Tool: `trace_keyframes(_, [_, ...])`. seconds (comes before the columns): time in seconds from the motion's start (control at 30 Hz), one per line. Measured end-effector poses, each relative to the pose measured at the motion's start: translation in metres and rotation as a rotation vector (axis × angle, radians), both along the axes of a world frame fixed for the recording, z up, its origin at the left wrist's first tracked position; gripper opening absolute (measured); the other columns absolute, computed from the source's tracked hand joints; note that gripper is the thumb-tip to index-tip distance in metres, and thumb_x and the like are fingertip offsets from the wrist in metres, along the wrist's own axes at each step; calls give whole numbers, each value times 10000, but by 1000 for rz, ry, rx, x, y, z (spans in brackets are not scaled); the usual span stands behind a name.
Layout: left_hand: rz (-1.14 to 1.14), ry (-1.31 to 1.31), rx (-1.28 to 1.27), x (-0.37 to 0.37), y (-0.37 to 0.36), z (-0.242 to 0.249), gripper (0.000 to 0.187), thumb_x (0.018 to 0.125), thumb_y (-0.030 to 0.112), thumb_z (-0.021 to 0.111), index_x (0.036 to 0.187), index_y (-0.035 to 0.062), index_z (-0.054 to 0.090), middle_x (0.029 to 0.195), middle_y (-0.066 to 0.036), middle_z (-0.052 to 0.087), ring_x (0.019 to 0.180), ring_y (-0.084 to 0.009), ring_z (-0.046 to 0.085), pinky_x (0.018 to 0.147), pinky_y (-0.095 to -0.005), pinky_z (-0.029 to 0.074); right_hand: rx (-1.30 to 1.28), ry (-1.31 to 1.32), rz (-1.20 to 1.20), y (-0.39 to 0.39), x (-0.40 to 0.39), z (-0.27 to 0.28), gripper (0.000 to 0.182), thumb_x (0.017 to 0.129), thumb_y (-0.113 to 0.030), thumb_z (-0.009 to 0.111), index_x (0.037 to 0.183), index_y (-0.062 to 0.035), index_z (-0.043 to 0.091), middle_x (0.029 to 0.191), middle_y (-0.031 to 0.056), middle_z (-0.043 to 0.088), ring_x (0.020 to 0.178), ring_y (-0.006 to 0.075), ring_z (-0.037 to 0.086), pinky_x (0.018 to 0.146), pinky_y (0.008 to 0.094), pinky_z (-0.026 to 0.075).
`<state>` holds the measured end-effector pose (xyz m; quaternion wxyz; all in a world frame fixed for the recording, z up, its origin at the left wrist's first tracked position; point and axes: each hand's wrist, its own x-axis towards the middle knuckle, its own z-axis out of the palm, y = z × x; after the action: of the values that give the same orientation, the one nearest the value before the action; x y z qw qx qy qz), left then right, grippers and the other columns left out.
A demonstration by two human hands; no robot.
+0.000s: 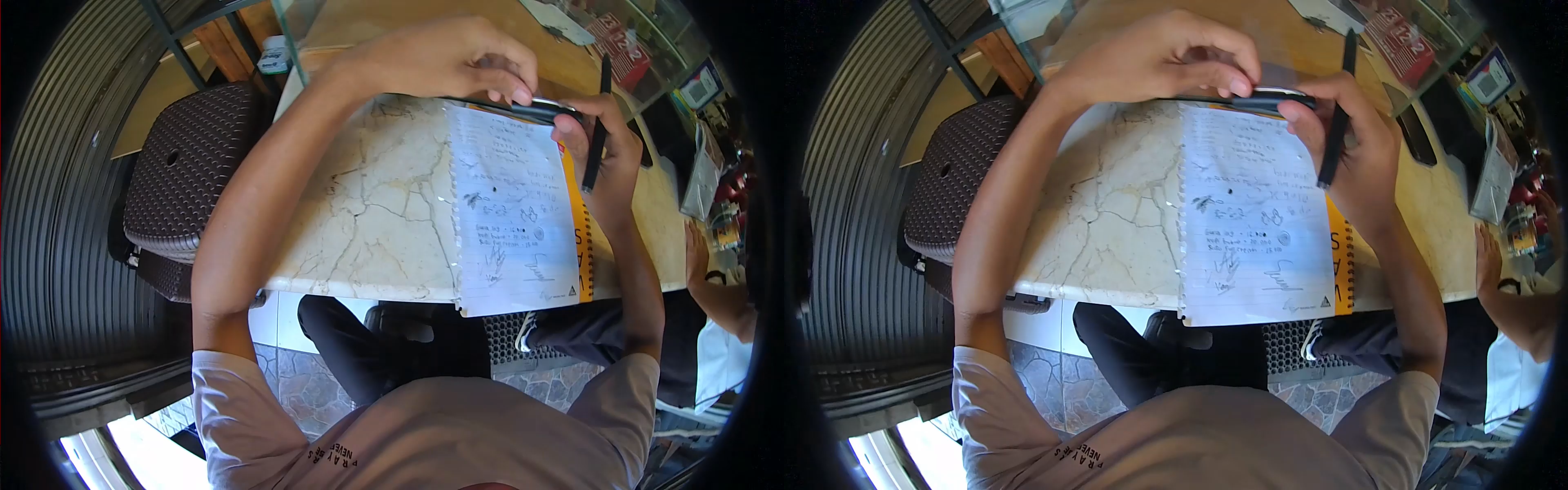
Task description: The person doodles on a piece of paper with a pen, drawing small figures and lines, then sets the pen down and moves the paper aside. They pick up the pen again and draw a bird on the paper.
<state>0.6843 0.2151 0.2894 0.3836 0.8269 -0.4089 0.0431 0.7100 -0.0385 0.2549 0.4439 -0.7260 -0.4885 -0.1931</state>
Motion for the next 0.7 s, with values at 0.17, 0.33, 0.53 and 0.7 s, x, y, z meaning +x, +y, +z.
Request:
trace_keyframes(0.17, [-4, -10, -23, 3, -4, -7, 194, 982, 184, 661, 1008, -8, 659, 808, -56, 656, 762, -100, 599, 682, -291, 478, -7, -79, -34, -2, 1, -1, 157, 932, -95, 738, 1031, -8, 653, 770, 31, 651, 691, 77, 629, 637, 209, 466])
trace_keyframes(0.33, [-86, -117, -35, 4, -6, -10, 177, 977, 183, 633, 971, 7, 641, 805, -115, 650, 715, -244, 601, 657, -377, 460, 30, 21, -39, -4, 7, -10, 203, 945, -159, 735, 1041, -8, 639, 804, 27, 635, 700, 76, 597, 651, 218, 455])
trace_keyframes(0.53, [-9, -294, -78, 5, -16, -15, 129, 968, 143, 607, 951, 16, 600, 869, -147, 640, 803, -358, 616, 686, -440, 456, -50, 60, -16, -2, 10, -10, 279, 937, -247, 750, 1044, -17, 634, 808, 6, 609, 714, 86, 534, 672, 237, 438])
trace_keyframes(0.7, [45, -380, -11, -6, -22, -18, 116, 970, 154, 586, 985, 46, 547, 944, -155, 607, 884, -376, 615, 729, -470, 461, -72, 122, 19, 1, 6, -10, 280, 994, -256, 675, 1000, 17, 615, 812, 43, 644, 713, 113, 613, 657, 258, 464])
